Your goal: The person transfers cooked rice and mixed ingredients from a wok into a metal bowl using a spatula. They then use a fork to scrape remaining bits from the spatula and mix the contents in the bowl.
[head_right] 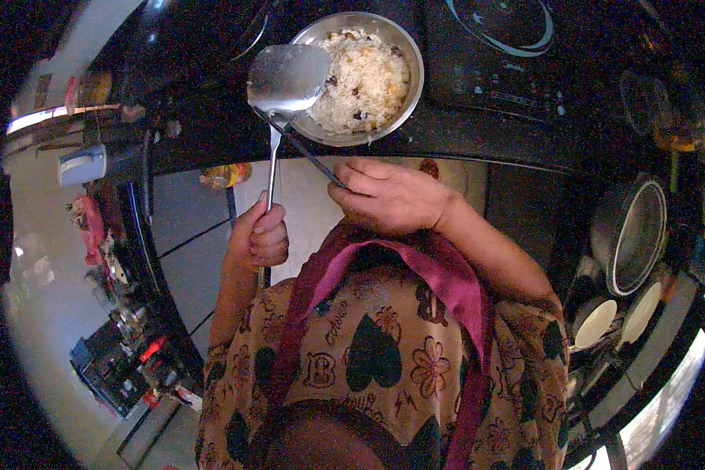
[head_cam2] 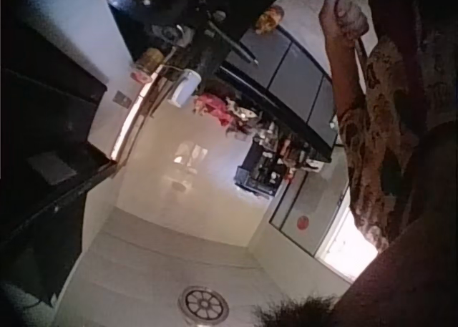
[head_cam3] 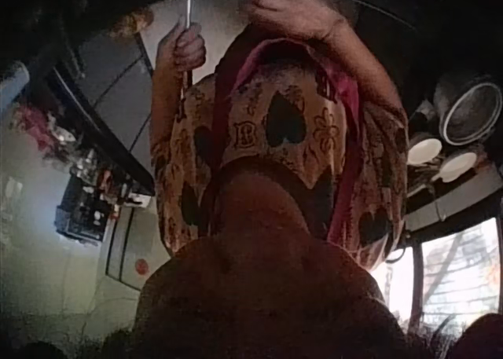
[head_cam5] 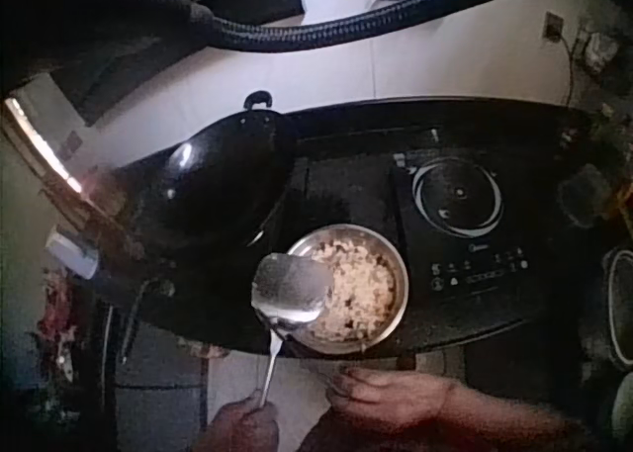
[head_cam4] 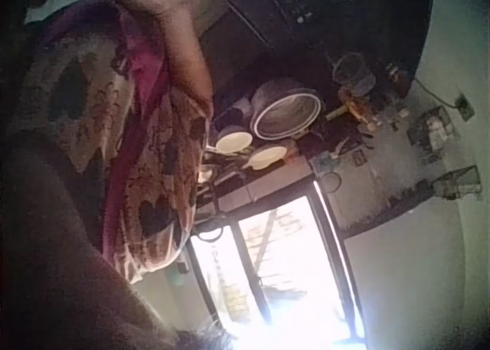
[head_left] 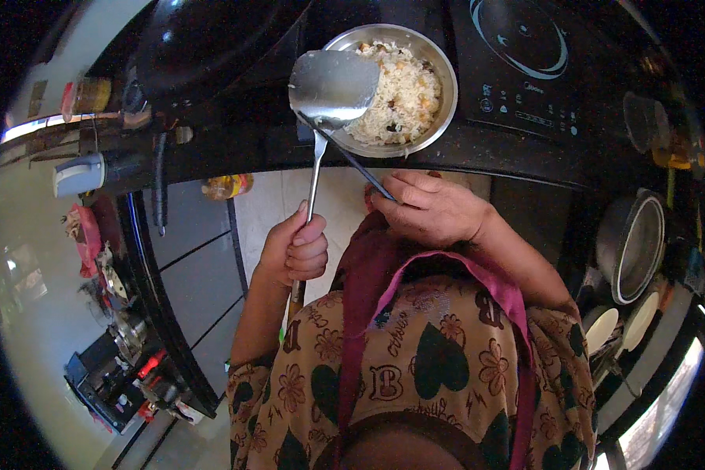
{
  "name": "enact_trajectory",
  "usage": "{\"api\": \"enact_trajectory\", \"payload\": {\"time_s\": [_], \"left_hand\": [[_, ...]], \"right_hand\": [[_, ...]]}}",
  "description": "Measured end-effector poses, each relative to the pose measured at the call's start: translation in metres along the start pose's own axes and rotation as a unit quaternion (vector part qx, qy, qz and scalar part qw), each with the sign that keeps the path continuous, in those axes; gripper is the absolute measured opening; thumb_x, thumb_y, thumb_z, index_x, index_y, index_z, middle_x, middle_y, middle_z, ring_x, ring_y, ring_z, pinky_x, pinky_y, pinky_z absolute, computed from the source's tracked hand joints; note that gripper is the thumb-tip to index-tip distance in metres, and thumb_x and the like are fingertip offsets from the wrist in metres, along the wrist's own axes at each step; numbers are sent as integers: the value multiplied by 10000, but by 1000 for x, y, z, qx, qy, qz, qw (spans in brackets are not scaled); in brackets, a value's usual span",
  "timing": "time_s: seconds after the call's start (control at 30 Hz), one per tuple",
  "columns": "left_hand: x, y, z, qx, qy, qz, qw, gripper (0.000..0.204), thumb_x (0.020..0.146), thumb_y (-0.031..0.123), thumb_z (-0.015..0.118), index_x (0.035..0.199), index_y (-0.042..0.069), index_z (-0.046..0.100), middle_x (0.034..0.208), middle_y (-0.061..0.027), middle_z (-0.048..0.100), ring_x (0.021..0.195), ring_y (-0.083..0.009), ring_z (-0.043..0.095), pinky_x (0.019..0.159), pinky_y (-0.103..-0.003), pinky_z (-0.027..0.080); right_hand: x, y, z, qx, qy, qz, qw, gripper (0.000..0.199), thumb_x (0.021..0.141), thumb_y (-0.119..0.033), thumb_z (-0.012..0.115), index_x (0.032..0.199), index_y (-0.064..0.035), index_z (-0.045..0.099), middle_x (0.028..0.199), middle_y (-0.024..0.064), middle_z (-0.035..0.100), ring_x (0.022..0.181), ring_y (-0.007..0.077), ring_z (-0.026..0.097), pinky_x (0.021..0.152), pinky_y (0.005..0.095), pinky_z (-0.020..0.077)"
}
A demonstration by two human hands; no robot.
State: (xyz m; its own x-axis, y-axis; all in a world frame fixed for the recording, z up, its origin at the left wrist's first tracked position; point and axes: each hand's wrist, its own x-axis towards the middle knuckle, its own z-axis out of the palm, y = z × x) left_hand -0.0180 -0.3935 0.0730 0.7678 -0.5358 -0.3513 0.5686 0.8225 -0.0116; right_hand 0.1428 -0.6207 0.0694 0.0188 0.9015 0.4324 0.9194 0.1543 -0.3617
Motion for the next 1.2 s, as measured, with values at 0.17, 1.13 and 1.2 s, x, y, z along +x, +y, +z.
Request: {"api": "enact_trajectory", "payload": {"time_s": [0.17,1.13,1.2], "left_hand": [[1,-1,3,-45,-14,-6,999,496,990,446,254,603,151,350,439,62,248,323,-44,220,270,-199,211],[13,-21,11,50,-17,45,998,518,992,434,239,536,190,279,409,69,262,337,-74,239,300,-224,216],[14,-20,10,32,-42,30,998,517,992,439,234,545,186,288,412,69,267,335,-70,245,296,-222,215]], "right_hand": [[-24,13,-3,-52,16,59,997,461,706,-189,679,1089,30,544,1076,184,545,1022,344,546,877,401,478],[-9,4,4,-131,46,-1,990,394,732,-167,654,1083,-3,577,1087,137,550,1018,303,525,919,374,444],[-7,4,6,-116,47,16,992,391,731,-167,655,1077,-1,578,1101,124,553,1028,301,524,915,380,445]]}}
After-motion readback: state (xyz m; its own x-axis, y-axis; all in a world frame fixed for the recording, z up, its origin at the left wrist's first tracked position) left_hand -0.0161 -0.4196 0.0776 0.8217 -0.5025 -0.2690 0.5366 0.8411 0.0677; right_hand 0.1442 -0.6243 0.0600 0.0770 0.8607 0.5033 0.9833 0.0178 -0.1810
